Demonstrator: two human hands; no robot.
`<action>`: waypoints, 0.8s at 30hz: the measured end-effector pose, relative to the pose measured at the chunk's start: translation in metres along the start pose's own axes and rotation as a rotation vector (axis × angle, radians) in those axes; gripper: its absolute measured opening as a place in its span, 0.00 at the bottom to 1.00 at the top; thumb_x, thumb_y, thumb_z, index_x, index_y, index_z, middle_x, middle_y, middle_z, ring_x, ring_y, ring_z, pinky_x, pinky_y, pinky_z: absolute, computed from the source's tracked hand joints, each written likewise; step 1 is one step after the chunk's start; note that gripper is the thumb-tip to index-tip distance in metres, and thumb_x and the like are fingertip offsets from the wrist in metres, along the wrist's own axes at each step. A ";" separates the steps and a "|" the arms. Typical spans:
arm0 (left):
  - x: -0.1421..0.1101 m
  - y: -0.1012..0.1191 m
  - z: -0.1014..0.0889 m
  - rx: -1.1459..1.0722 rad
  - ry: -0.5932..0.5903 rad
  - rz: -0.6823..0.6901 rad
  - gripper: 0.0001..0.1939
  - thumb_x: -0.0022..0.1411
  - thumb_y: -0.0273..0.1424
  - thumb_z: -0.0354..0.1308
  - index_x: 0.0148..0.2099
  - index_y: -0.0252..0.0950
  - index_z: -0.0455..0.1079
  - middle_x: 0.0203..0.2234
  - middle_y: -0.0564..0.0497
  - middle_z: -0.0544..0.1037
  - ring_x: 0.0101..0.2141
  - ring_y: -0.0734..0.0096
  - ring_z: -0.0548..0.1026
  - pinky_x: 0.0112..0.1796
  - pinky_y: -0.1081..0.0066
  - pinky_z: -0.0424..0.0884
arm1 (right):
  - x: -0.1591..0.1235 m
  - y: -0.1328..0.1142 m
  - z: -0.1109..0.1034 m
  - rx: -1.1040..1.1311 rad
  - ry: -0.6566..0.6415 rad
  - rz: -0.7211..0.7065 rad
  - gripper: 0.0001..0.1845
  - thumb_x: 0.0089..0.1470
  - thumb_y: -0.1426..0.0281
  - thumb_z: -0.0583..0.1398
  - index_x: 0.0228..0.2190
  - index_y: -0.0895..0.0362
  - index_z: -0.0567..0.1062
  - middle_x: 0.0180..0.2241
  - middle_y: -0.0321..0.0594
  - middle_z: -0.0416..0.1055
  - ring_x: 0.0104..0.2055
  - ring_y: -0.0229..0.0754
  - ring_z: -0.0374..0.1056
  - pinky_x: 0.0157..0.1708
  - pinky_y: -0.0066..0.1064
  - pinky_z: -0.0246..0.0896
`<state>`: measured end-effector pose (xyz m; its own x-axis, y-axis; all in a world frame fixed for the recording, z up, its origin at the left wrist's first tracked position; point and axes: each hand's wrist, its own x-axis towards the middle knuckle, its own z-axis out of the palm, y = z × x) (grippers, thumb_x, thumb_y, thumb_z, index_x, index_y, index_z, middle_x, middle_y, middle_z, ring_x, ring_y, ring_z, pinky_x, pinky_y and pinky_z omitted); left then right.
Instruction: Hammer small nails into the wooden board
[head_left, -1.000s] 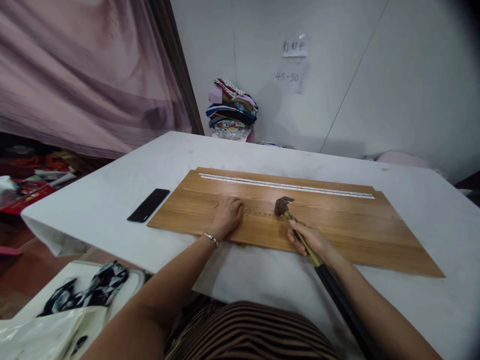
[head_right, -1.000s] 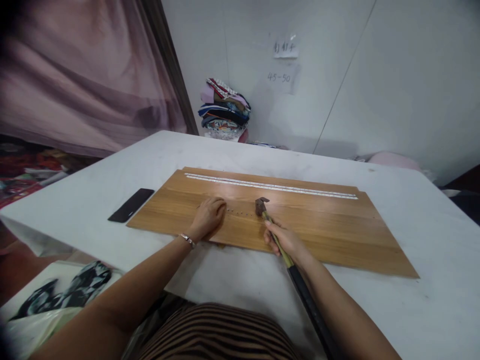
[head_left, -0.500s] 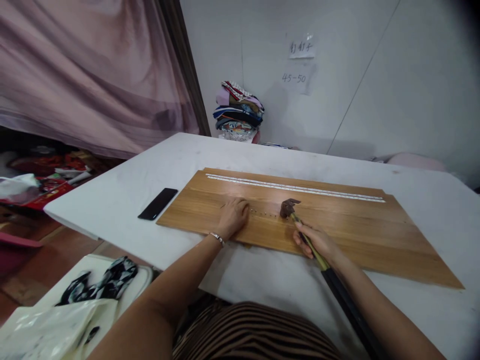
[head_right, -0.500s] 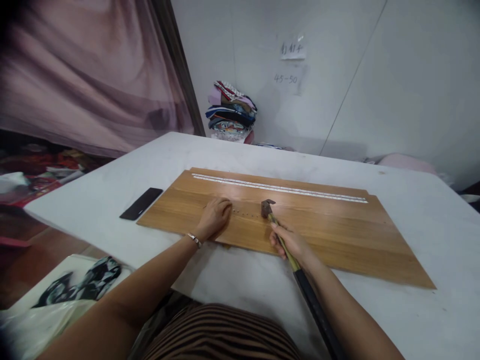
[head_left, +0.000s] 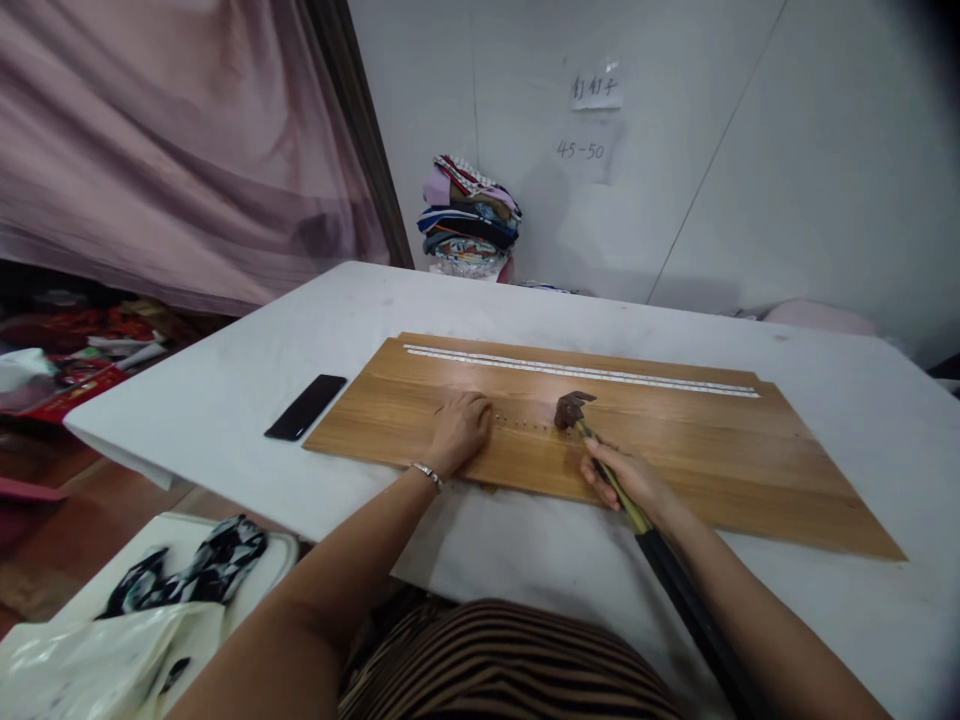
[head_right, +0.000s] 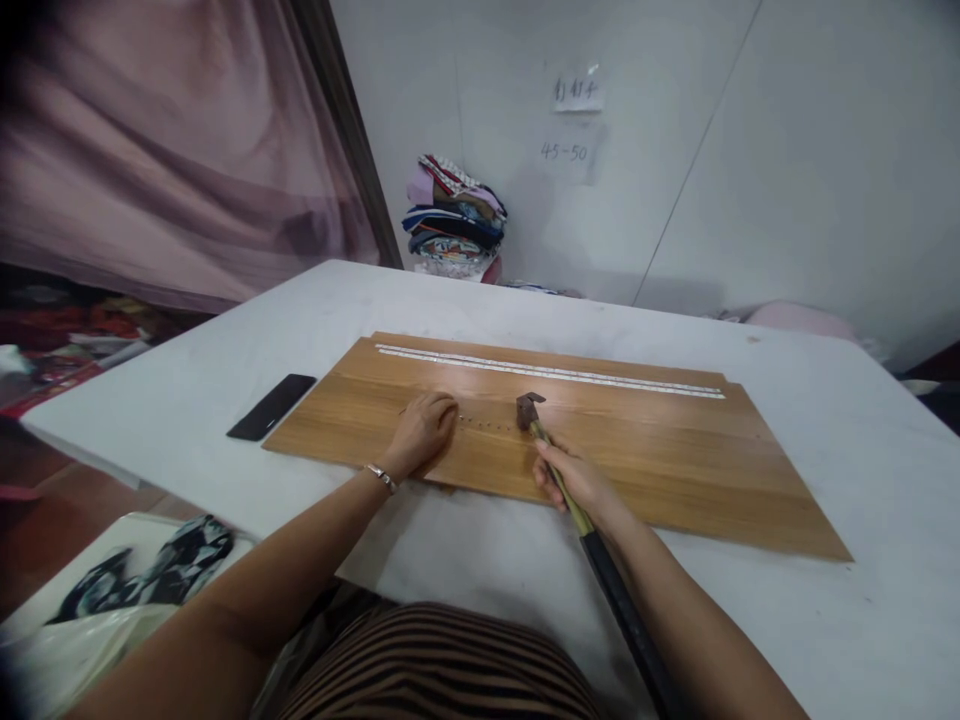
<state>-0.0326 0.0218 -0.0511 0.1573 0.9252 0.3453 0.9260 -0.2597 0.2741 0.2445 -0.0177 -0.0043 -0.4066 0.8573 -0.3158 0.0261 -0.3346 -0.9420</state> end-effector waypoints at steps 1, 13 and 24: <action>0.000 0.000 0.000 -0.002 -0.002 -0.002 0.12 0.66 0.29 0.50 0.43 0.36 0.75 0.44 0.45 0.78 0.45 0.61 0.73 0.48 0.61 0.68 | 0.000 0.000 0.000 0.005 0.005 -0.001 0.22 0.48 0.47 0.61 0.27 0.54 0.67 0.11 0.26 0.61 0.09 0.30 0.49 0.07 0.22 0.44; 0.000 0.000 0.002 -0.025 0.009 -0.013 0.12 0.65 0.28 0.51 0.43 0.38 0.75 0.44 0.45 0.78 0.46 0.60 0.73 0.49 0.59 0.68 | 0.001 0.003 -0.001 0.018 0.009 -0.019 0.23 0.47 0.48 0.62 0.27 0.54 0.65 0.17 0.29 0.67 0.09 0.28 0.51 0.07 0.22 0.45; 0.000 0.002 -0.001 -0.016 -0.007 -0.020 0.12 0.65 0.28 0.50 0.42 0.38 0.75 0.44 0.45 0.78 0.46 0.59 0.73 0.48 0.59 0.69 | 0.002 0.003 -0.001 0.007 0.011 -0.008 0.24 0.46 0.47 0.62 0.27 0.54 0.65 0.15 0.28 0.65 0.09 0.28 0.50 0.07 0.22 0.46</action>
<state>-0.0315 0.0212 -0.0493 0.1416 0.9321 0.3335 0.9233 -0.2458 0.2951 0.2448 -0.0171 -0.0077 -0.3963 0.8644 -0.3096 0.0161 -0.3307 -0.9436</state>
